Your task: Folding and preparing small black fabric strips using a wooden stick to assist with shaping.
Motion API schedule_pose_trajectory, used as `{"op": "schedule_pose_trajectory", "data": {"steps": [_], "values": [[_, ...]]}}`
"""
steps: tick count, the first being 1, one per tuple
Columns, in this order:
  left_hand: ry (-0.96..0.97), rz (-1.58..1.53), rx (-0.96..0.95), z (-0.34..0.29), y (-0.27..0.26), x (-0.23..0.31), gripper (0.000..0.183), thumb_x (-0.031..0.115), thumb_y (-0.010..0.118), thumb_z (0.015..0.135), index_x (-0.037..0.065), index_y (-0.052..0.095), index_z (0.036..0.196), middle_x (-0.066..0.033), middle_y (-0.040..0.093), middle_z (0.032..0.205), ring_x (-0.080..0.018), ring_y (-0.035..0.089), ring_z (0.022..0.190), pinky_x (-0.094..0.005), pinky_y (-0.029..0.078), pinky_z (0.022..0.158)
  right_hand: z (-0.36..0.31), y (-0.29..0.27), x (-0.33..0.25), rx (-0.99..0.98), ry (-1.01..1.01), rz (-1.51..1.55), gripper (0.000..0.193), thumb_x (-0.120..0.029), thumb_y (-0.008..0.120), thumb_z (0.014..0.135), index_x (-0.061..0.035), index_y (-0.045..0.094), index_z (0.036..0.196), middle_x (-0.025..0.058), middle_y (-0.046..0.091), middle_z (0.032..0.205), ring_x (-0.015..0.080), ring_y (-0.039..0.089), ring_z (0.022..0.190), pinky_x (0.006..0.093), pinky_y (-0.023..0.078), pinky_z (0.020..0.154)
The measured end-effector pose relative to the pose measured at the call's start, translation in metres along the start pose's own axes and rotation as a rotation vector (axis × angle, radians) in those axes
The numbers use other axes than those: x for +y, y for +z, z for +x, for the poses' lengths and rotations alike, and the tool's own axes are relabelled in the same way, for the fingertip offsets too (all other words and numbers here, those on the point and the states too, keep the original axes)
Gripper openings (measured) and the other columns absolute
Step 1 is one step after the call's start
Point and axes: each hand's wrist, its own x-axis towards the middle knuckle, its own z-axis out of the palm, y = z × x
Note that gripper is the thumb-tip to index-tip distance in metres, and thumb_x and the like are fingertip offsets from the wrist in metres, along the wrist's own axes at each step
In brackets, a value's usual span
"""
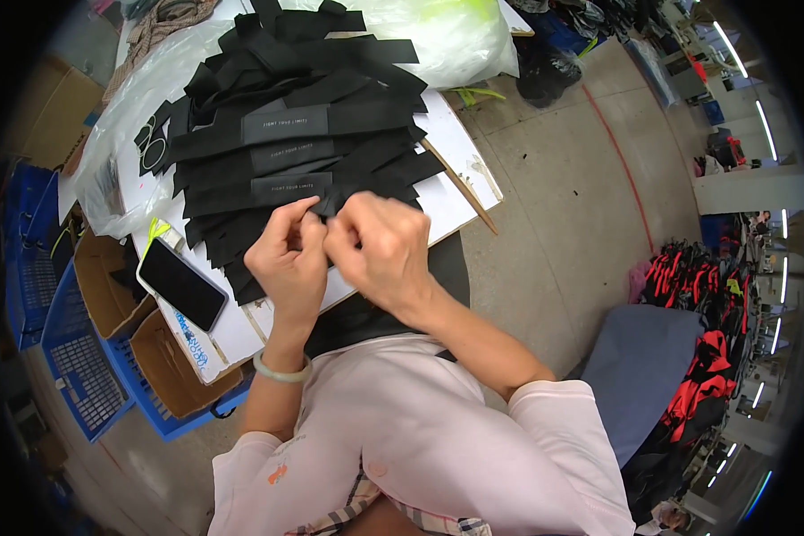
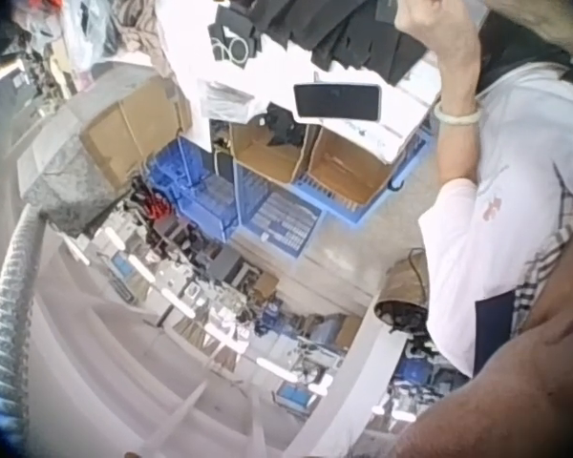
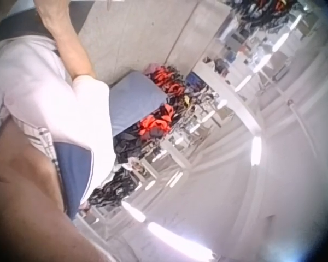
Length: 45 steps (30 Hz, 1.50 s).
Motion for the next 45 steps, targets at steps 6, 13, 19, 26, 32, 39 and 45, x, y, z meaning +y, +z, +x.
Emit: {"op": "schedule_pose_trajectory", "data": {"steps": [6, 13, 19, 26, 32, 39, 45], "values": [[-0.171, -0.153, 0.004, -0.001, 0.005, -0.002, 0.015, -0.007, 0.056, 0.081, -0.005, 0.062, 0.094, -0.0041, 0.062, 0.064, -0.0080, 0.057, 0.051, -0.0206, 0.048, 0.049, 0.004, 0.009, 0.016, 0.153, -0.121, 0.030, 0.019, 0.001, 0.065, 0.067, -0.0027, 0.048, 0.060, 0.0065, 0.052, 0.055, 0.0233, 0.053, 0.045, 0.0318, 0.041, 0.043], [-0.663, -0.958, -0.206, 0.019, -0.011, -0.005, 0.024, 0.004, 0.045, 0.092, -0.006, 0.056, 0.111, -0.0131, 0.062, 0.071, -0.0137, 0.057, 0.050, -0.0223, 0.047, 0.042, 0.009, -0.010, 0.017, 0.200, 0.079, 0.213, 0.009, 0.000, 0.068, 0.076, 0.0006, 0.062, 0.083, 0.0066, 0.056, 0.068, 0.0154, 0.053, 0.054, 0.0271, 0.042, 0.048], [-0.736, -1.096, -0.187, 0.009, 0.003, -0.005, 0.019, 0.010, 0.047, 0.093, -0.004, 0.056, 0.103, -0.0141, 0.062, 0.068, -0.0155, 0.055, 0.046, -0.0223, 0.044, 0.038, 0.009, -0.013, 0.016, 0.175, 0.129, 0.115, 0.026, 0.000, 0.070, 0.076, 0.0011, 0.066, 0.102, 0.0088, 0.057, 0.092, 0.0149, 0.057, 0.076, 0.0245, 0.049, 0.059], [-0.750, -1.168, -0.121, -0.003, 0.021, 0.005, 0.018, 0.012, 0.046, 0.095, -0.003, 0.053, 0.101, -0.0153, 0.063, 0.074, -0.0169, 0.059, 0.051, -0.0229, 0.047, 0.039, 0.005, 0.004, 0.023, 0.371, 0.083, 0.156, 0.021, 0.005, 0.069, 0.075, 0.0027, 0.065, 0.095, 0.0101, 0.059, 0.097, 0.0154, 0.061, 0.072, 0.0247, 0.050, 0.060], [-0.761, -1.234, -0.123, -0.006, 0.021, 0.001, 0.018, 0.011, 0.044, 0.096, -0.004, 0.052, 0.103, -0.0142, 0.062, 0.076, -0.0166, 0.059, 0.052, -0.0223, 0.047, 0.039, 0.009, 0.003, 0.025, 0.320, 0.170, 0.332, 0.018, 0.004, 0.070, 0.074, 0.0040, 0.064, 0.091, 0.0112, 0.059, 0.099, 0.0147, 0.062, 0.070, 0.0247, 0.051, 0.060], [-0.659, -1.147, -0.120, -0.011, 0.020, 0.007, 0.029, 0.009, 0.044, 0.095, -0.003, 0.049, 0.121, -0.0136, 0.061, 0.073, -0.0165, 0.057, 0.049, -0.0228, 0.046, 0.038, 0.008, -0.001, 0.026, 0.314, 0.138, 0.342, 0.013, 0.004, 0.070, 0.072, 0.0033, 0.061, 0.081, 0.0118, 0.059, 0.098, 0.0139, 0.061, 0.069, 0.0241, 0.051, 0.064], [-0.461, -0.851, -0.116, -0.005, 0.004, 0.007, 0.028, 0.001, 0.044, 0.092, -0.001, 0.060, 0.115, -0.0094, 0.060, 0.066, -0.0100, 0.053, 0.046, -0.0183, 0.040, 0.040, 0.013, -0.023, 0.030, -0.017, 0.521, 1.012, 0.005, 0.001, 0.064, 0.075, 0.0016, 0.059, 0.075, 0.0157, 0.060, 0.101, 0.0143, 0.061, 0.077, 0.0255, 0.052, 0.071]]}}
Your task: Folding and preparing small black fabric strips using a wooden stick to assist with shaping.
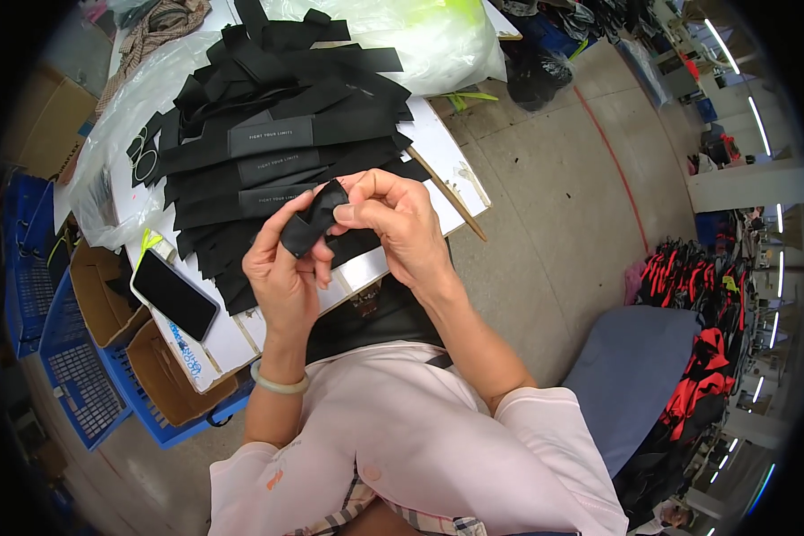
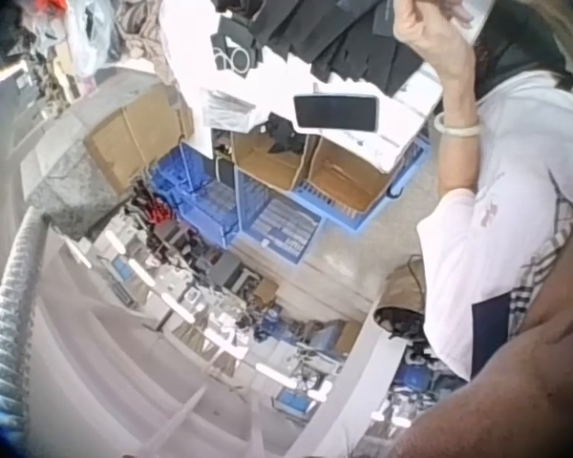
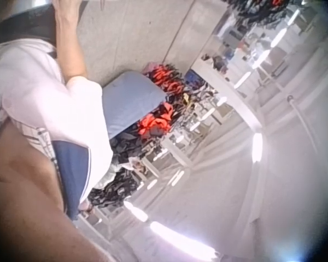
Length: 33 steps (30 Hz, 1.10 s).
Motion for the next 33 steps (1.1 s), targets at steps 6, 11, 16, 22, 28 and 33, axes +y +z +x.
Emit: {"op": "schedule_pose_trajectory", "data": {"steps": [6, 11, 16, 22, 28, 33], "values": [[0.079, 0.224, -0.069, 0.005, -0.013, 0.019, 0.027, -0.003, 0.046, 0.089, 0.000, 0.063, 0.110, -0.0042, 0.059, 0.061, -0.0019, 0.045, 0.045, -0.0141, 0.032, 0.041, -0.004, 0.009, -0.019, -0.189, 0.169, -0.030, 0.006, 0.000, 0.065, 0.078, 0.0029, 0.061, 0.074, 0.0175, 0.062, 0.107, 0.0183, 0.064, 0.081, 0.0299, 0.056, 0.071], [0.067, 0.198, -0.024, 0.006, -0.012, 0.030, 0.019, -0.002, 0.048, 0.090, 0.000, 0.065, 0.098, -0.0014, 0.059, 0.062, -0.0002, 0.044, 0.045, -0.0134, 0.030, 0.041, -0.014, 0.010, -0.013, -0.153, 0.252, 0.171, 0.017, -0.005, 0.065, 0.081, 0.0011, 0.057, 0.068, 0.0176, 0.064, 0.100, 0.0183, 0.064, 0.074, 0.0286, 0.056, 0.063], [0.159, 0.425, -0.169, 0.017, -0.032, 0.038, 0.022, -0.003, 0.053, 0.086, -0.001, 0.064, 0.105, -0.0041, 0.063, 0.081, -0.0030, 0.053, 0.063, -0.0154, 0.037, 0.053, -0.021, 0.006, -0.010, -0.252, 0.375, 0.134, 0.030, -0.018, 0.053, 0.094, 0.0028, 0.059, 0.074, 0.0226, 0.066, 0.082, 0.0196, 0.062, 0.059, 0.0272, 0.053, 0.048], [-0.029, -0.358, -0.260, 0.019, -0.013, 0.022, 0.048, 0.034, 0.046, 0.096, -0.007, 0.051, 0.120, -0.0183, 0.054, 0.122, -0.0287, 0.052, 0.113, -0.0399, 0.038, 0.100, -0.028, 0.018, -0.001, -0.297, 0.347, 0.068, 0.028, -0.019, 0.049, 0.096, 0.0045, 0.061, 0.087, 0.0202, 0.066, 0.074, 0.0170, 0.061, 0.051, 0.0250, 0.051, 0.047], [-0.062, -0.438, -0.161, 0.030, -0.008, 0.021, 0.039, 0.032, 0.045, 0.097, -0.002, 0.061, 0.086, -0.0191, 0.066, 0.084, -0.0342, 0.062, 0.097, -0.0450, 0.035, 0.104, -0.037, 0.022, 0.021, -0.283, -0.158, -0.774, 0.024, -0.018, 0.046, 0.097, -0.0066, 0.064, 0.107, 0.0095, 0.066, 0.067, 0.0090, 0.054, 0.044, 0.0205, 0.043, 0.042], [0.075, -0.194, -0.418, 0.027, 0.000, 0.027, 0.027, 0.014, 0.045, 0.089, 0.002, 0.053, 0.066, -0.0201, 0.065, 0.068, -0.0385, 0.064, 0.094, -0.0488, 0.021, 0.110, -0.029, 0.024, 0.014, -0.474, 0.583, 0.231, 0.028, -0.028, 0.040, 0.099, -0.0045, 0.054, 0.102, 0.0181, 0.065, 0.066, 0.0085, 0.038, 0.030, 0.0192, 0.031, 0.032]]}}
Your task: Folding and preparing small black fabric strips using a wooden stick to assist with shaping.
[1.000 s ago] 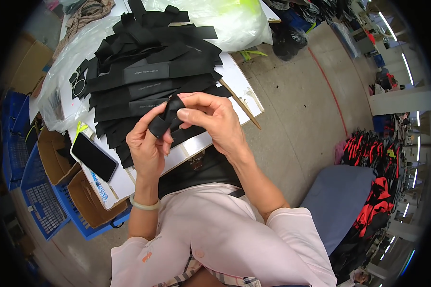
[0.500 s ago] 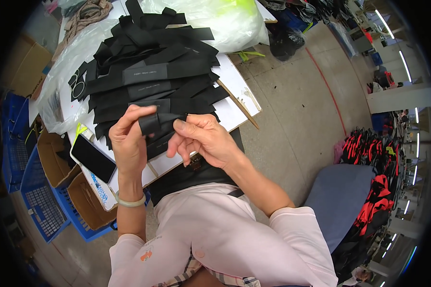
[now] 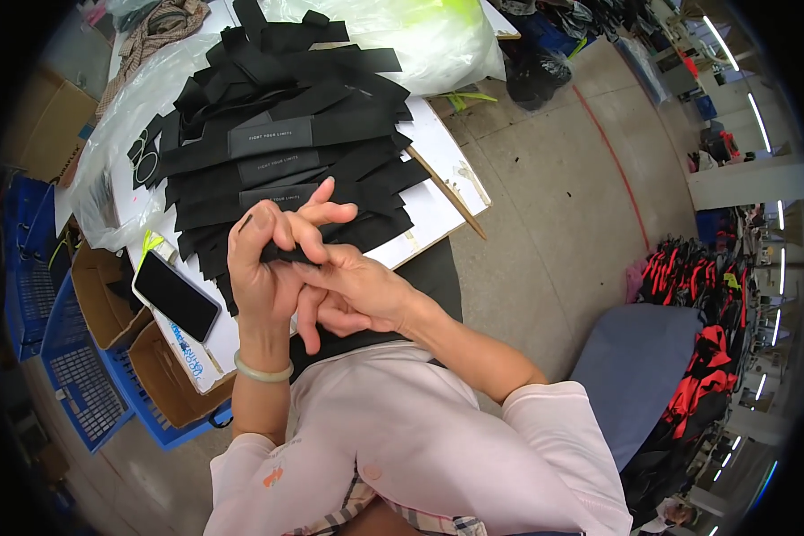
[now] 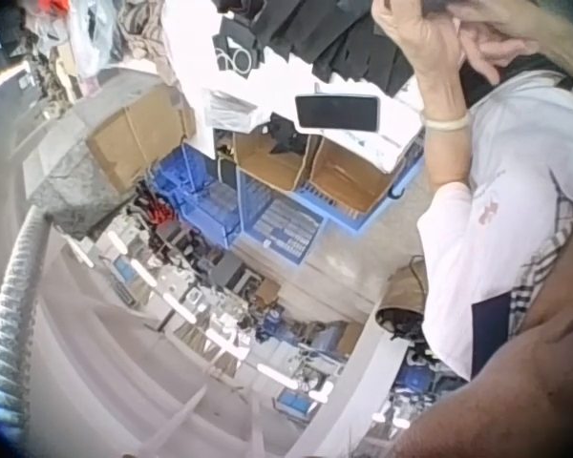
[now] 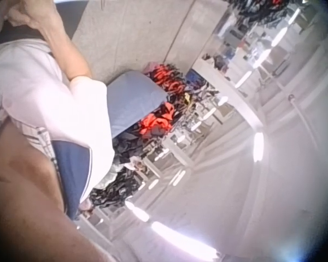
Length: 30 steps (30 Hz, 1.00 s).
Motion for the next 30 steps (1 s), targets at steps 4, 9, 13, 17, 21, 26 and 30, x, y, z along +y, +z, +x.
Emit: {"op": "schedule_pose_trajectory", "data": {"steps": [4, 9, 13, 17, 21, 26, 30], "values": [[-0.036, 0.070, 0.019, -0.002, -0.002, -0.003, 0.026, 0.012, 0.045, 0.087, 0.003, 0.052, 0.063, -0.0207, 0.066, 0.069, -0.0418, 0.063, 0.096, -0.0489, 0.012, 0.113, 0.012, -0.002, 0.002, -0.386, 0.223, 0.568, 0.031, -0.033, 0.041, 0.099, -0.0067, 0.044, 0.115, 0.0214, 0.065, 0.068, 0.0085, 0.036, 0.030, 0.0194, 0.028, 0.031], [-0.407, -0.113, 0.319, -0.001, -0.018, -0.011, 0.025, 0.013, 0.048, 0.088, -0.002, 0.061, 0.073, -0.0264, 0.065, 0.096, -0.0342, 0.059, 0.106, -0.0402, 0.043, 0.098, 0.034, -0.025, -0.009, 0.254, -0.502, -1.577, 0.017, -0.018, 0.058, 0.086, -0.0057, 0.068, 0.092, 0.0085, 0.060, 0.060, 0.0258, 0.056, 0.047, 0.0374, 0.043, 0.046], [-0.452, -0.113, 0.278, 0.018, -0.027, -0.010, 0.027, 0.015, 0.048, 0.090, -0.005, 0.064, 0.082, -0.0270, 0.064, 0.100, -0.0316, 0.059, 0.105, -0.0386, 0.042, 0.099, 0.048, -0.037, 0.003, 0.452, -0.753, -1.610, 0.014, -0.014, 0.060, 0.086, -0.0029, 0.064, 0.079, 0.0071, 0.057, 0.055, 0.0208, 0.055, 0.045, 0.0317, 0.041, 0.044], [-0.335, -0.346, 0.230, 0.026, -0.027, 0.001, 0.034, 0.022, 0.047, 0.094, -0.007, 0.064, 0.086, -0.0273, 0.062, 0.107, -0.0352, 0.051, 0.117, -0.0410, 0.040, 0.100, 0.044, -0.005, -0.018, 0.286, -0.337, -0.429, 0.027, -0.019, 0.059, 0.090, -0.0018, 0.059, 0.069, 0.0009, 0.051, 0.052, 0.0073, 0.046, 0.043, 0.0254, 0.038, 0.041], [-0.364, -0.288, 0.258, 0.023, -0.017, 0.000, 0.035, 0.022, 0.043, 0.095, -0.005, 0.063, 0.084, -0.0281, 0.061, 0.108, -0.0357, 0.051, 0.117, -0.0434, 0.041, 0.099, 0.034, -0.011, -0.022, 0.258, -0.262, 0.156, 0.018, -0.013, 0.066, 0.084, 0.0005, 0.062, 0.073, 0.0042, 0.055, 0.056, 0.0061, 0.047, 0.045, 0.0209, 0.040, 0.044], [-0.279, -0.354, 0.349, 0.021, -0.011, -0.004, 0.034, 0.025, 0.046, 0.096, 0.002, 0.059, 0.074, -0.0217, 0.063, 0.103, -0.0352, 0.053, 0.114, -0.0464, 0.038, 0.101, 0.039, -0.007, -0.012, 0.487, -0.432, -0.550, 0.009, -0.007, 0.071, 0.077, 0.0002, 0.070, 0.083, 0.0038, 0.058, 0.063, 0.0086, 0.050, 0.052, 0.0216, 0.040, 0.049], [-0.236, -0.471, 0.357, 0.020, -0.005, -0.008, 0.039, 0.027, 0.045, 0.097, 0.005, 0.053, 0.066, -0.0213, 0.064, 0.099, -0.0344, 0.052, 0.114, -0.0452, 0.037, 0.101, 0.046, -0.001, 0.000, 0.759, -0.885, -0.827, 0.021, 0.004, 0.071, 0.069, -0.0017, 0.070, 0.089, 0.0010, 0.058, 0.075, 0.0069, 0.052, 0.067, 0.0216, 0.040, 0.054]]}}
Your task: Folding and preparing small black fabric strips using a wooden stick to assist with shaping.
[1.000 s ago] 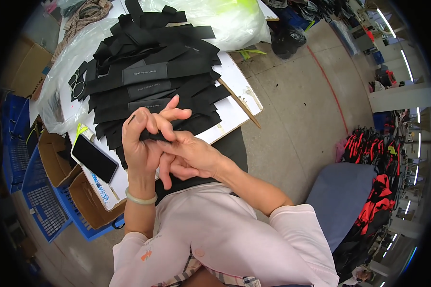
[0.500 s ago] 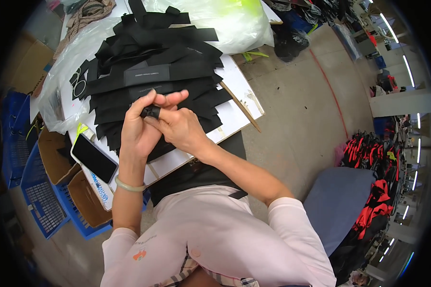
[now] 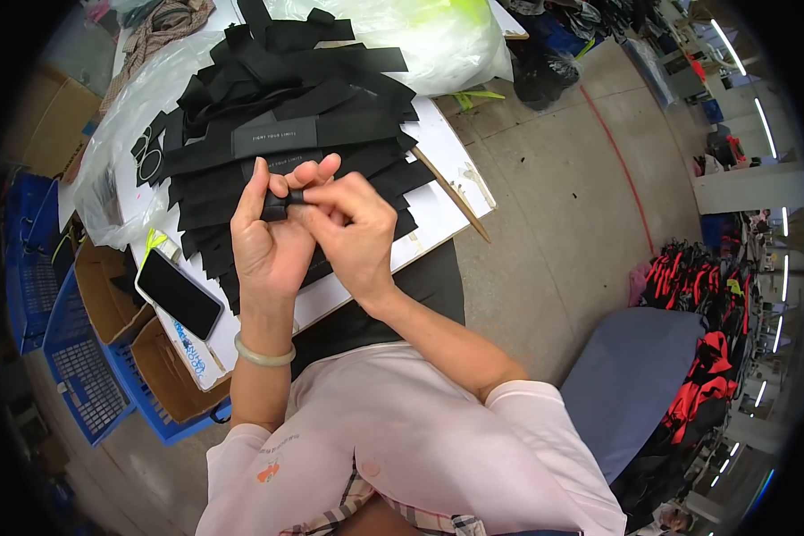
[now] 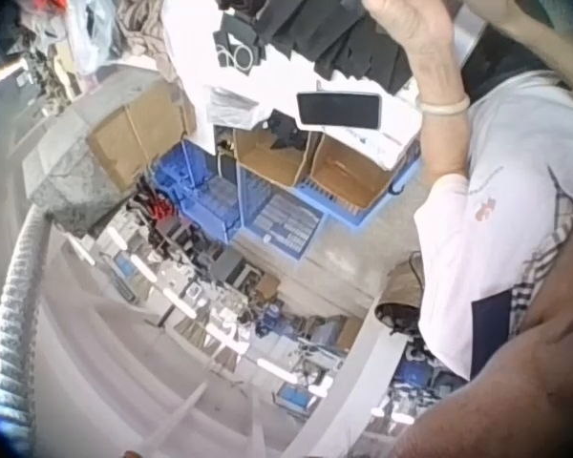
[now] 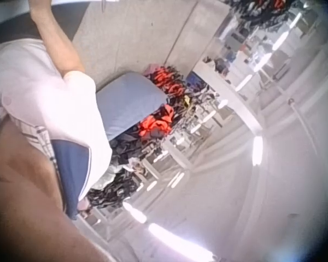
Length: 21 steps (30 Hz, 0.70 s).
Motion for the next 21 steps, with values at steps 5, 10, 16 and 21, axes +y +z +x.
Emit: {"op": "schedule_pose_trajectory", "data": {"steps": [5, 10, 16, 21], "values": [[0.066, 0.220, 0.032, -0.004, 0.005, 0.000, 0.038, 0.024, 0.044, 0.095, -0.002, 0.059, 0.072, -0.0230, 0.065, 0.094, -0.0355, 0.055, 0.110, -0.0441, 0.036, 0.102, -0.002, 0.005, -0.006, 0.005, 0.108, 0.182, 0.015, 0.004, 0.070, 0.074, 0.0019, 0.067, 0.088, 0.0005, 0.058, 0.078, 0.0055, 0.051, 0.068, 0.0194, 0.040, 0.057], [0.115, 0.280, 0.018, -0.002, 0.006, 0.020, 0.033, 0.019, 0.047, 0.092, -0.003, 0.060, 0.070, -0.0259, 0.066, 0.087, -0.0387, 0.060, 0.101, -0.0418, 0.038, 0.101, -0.012, 0.002, -0.009, -0.317, 0.065, 0.243, 0.027, 0.001, 0.061, 0.082, -0.0005, 0.064, 0.108, 0.0072, 0.066, 0.085, 0.0113, 0.062, 0.070, 0.0246, 0.049, 0.060], [-0.007, 0.316, 0.062, -0.002, -0.017, 0.020, 0.030, 0.014, 0.044, 0.089, 0.001, 0.055, 0.064, -0.0254, 0.065, 0.088, -0.0446, 0.055, 0.108, -0.0430, 0.034, 0.106, -0.013, -0.010, -0.001, -0.574, -0.088, -0.497, 0.053, 0.000, 0.058, 0.072, -0.0107, 0.055, 0.124, 0.0108, 0.066, 0.096, 0.0268, 0.065, 0.073, 0.0331, 0.050, 0.054], [-0.002, 0.197, 0.282, -0.008, 0.005, 0.018, 0.028, 0.018, 0.051, 0.091, 0.002, 0.057, 0.069, -0.0209, 0.066, 0.092, -0.0385, 0.058, 0.107, -0.0438, 0.039, 0.102, -0.011, -0.008, 0.014, -0.456, -0.287, -0.112, 0.052, -0.001, 0.057, 0.074, -0.0115, 0.054, 0.124, 0.0100, 0.065, 0.087, 0.0267, 0.064, 0.068, 0.0353, 0.047, 0.051]]}}
